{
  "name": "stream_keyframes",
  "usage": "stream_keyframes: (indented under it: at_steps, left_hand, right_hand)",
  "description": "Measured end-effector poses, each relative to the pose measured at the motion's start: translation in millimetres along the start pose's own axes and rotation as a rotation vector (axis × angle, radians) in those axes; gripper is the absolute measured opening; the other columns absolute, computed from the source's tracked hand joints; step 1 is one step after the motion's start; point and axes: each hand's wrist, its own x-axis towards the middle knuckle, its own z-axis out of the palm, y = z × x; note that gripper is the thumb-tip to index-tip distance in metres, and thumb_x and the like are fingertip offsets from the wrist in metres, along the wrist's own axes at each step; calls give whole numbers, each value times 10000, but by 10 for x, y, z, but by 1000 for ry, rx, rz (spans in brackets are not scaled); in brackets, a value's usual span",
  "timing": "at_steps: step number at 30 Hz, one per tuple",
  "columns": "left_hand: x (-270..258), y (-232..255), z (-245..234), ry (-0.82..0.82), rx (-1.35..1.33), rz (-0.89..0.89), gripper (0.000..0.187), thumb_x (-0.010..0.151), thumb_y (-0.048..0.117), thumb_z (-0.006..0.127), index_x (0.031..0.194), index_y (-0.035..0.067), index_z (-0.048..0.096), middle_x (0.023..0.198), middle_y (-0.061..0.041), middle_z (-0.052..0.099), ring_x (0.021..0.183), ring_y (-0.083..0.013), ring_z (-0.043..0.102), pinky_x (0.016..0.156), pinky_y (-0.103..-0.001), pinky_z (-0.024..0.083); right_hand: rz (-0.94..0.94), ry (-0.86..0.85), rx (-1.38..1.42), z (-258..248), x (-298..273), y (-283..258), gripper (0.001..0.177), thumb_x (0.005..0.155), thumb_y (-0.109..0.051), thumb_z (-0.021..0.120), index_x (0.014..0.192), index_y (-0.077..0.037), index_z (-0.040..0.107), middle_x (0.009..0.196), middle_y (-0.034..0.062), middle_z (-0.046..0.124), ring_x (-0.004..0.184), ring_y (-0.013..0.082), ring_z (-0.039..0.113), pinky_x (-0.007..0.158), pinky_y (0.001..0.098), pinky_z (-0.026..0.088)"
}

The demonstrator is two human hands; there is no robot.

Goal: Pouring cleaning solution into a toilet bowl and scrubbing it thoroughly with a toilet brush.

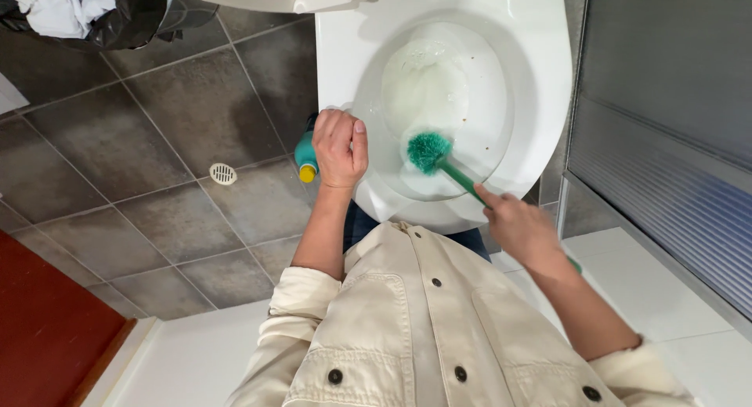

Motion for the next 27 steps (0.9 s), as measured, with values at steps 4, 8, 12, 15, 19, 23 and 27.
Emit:
stream_keyframes:
  at_steps: [4, 8, 12, 15, 19, 23, 27]
  left_hand:
    - [-19, -19, -24, -9, 6, 16, 303, 894, 175, 403, 598, 108, 409, 536, -19, 280, 513, -241, 403, 553, -320, 407]
    - [-36, -20, -8, -13, 10, 7, 297, 887, 168, 405, 595, 111, 412, 534, -13, 273, 512, -235, 400, 547, -316, 403]
    - [-39, -23, 2, -3, 15, 10, 296, 884, 161, 415, 592, 114, 409, 530, -10, 272, 508, -225, 396, 548, -310, 402]
    - [-20, 12, -30, -8, 8, 19, 302, 891, 157, 405, 594, 106, 398, 533, -19, 271, 507, -241, 397, 549, -318, 402]
    - [-9, 12, -37, -22, 18, 29, 297, 885, 156, 406, 592, 109, 406, 534, -17, 275, 510, -237, 405, 552, -311, 403]
    - [-14, 13, -12, -34, 30, 25, 297, 879, 164, 414, 586, 113, 412, 534, -12, 275, 511, -237, 405, 550, -312, 403]
    - [-8, 1, -11, -31, 29, 22, 303, 883, 168, 411, 585, 116, 400, 535, -15, 268, 509, -234, 394, 543, -311, 394]
  right_hand:
    - [37, -119, 164, -136, -167, -67, 442, 863, -216, 441, 1304, -241, 431, 989, 184, 631, 874, 353, 635, 707, 427, 530]
    - [23, 0, 145, -31, 35, 85, 421, 876, -193, 439, 1295, -211, 466, 914, 199, 642, 818, 340, 650, 708, 422, 524]
    - [-31, 198, 42, 151, 378, -121, 420, 891, -166, 411, 1310, -152, 442, 878, 224, 623, 765, 361, 646, 663, 439, 529]
    - [-45, 205, 210, 194, 666, -232, 422, 902, -175, 406, 1316, -101, 433, 825, 238, 611, 747, 375, 637, 639, 443, 519]
    - [19, 149, 478, 288, 703, -271, 472, 879, -213, 433, 1344, -150, 382, 925, 276, 600, 861, 426, 592, 708, 498, 489]
    - [81, 37, 490, 279, 326, -214, 495, 848, -211, 478, 1337, -211, 405, 966, 213, 632, 855, 359, 623, 705, 431, 514]
    - [82, -32, 436, 2, -25, -84, 509, 828, -164, 498, 1329, -172, 408, 957, 263, 625, 869, 421, 609, 680, 457, 524]
